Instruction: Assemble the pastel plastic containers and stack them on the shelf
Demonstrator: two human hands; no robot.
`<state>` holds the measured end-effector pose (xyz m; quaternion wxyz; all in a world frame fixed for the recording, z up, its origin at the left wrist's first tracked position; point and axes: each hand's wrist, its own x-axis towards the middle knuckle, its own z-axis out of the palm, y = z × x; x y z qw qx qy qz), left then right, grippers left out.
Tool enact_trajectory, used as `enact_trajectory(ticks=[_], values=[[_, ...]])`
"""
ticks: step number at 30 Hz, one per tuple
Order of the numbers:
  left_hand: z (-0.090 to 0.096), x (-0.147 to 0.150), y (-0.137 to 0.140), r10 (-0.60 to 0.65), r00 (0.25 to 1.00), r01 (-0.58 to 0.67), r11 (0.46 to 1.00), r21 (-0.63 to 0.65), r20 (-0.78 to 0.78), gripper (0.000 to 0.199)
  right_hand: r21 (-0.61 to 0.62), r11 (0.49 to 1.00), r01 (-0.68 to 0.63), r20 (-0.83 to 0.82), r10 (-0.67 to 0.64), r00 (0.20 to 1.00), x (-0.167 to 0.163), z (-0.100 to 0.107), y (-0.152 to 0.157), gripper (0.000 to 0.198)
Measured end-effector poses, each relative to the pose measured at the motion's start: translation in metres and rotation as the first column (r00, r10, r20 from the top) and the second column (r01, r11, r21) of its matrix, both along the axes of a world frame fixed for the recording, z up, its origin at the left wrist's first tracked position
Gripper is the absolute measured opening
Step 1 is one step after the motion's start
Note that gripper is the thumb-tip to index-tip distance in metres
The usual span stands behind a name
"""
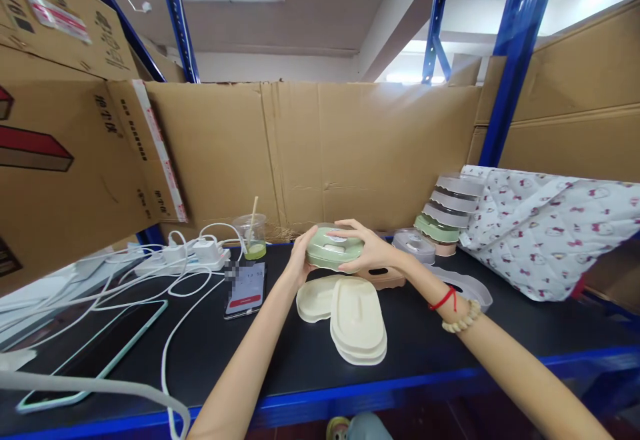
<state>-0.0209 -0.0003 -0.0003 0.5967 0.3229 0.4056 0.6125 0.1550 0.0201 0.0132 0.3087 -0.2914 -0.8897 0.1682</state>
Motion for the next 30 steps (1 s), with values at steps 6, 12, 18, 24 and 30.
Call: enact_trajectory(ticks=[6,12,18,24,30], values=[[0.001,0.007,-0.002,-0.017,0.997,0.020,0.999,-0.048,0.072,0.014,-0.096,0.988,0.125,0.088,-0.116,0.989,0.004,0.015,-0.004,0.070],[-0.001,0.013,-0.007,0.029,0.985,-0.036,0.999,0.038,0.168,0.022,-0.039,0.976,0.214,-0.104,-0.217,0.971,-0.002,0.007,-0.008,0.062],[0.008,0.026,-0.016,-0.060,0.968,0.069,0.997,-0.029,0.243,0.021,-0.048,0.974,0.222,-0.313,-0.225,0.923,0.008,-0.002,-0.010,0.054],[0.034,0.048,-0.010,-0.171,0.959,0.202,0.972,-0.123,0.224,0.033,0.207,0.949,0.236,-0.346,-0.155,0.925,0.041,0.001,-0.009,0.070],[0.047,0.099,0.022,-0.439,0.897,0.441,0.896,-0.051,0.059,0.065,0.417,0.751,0.512,-0.465,-0.307,0.830,0.099,0.023,-0.004,0.034]])
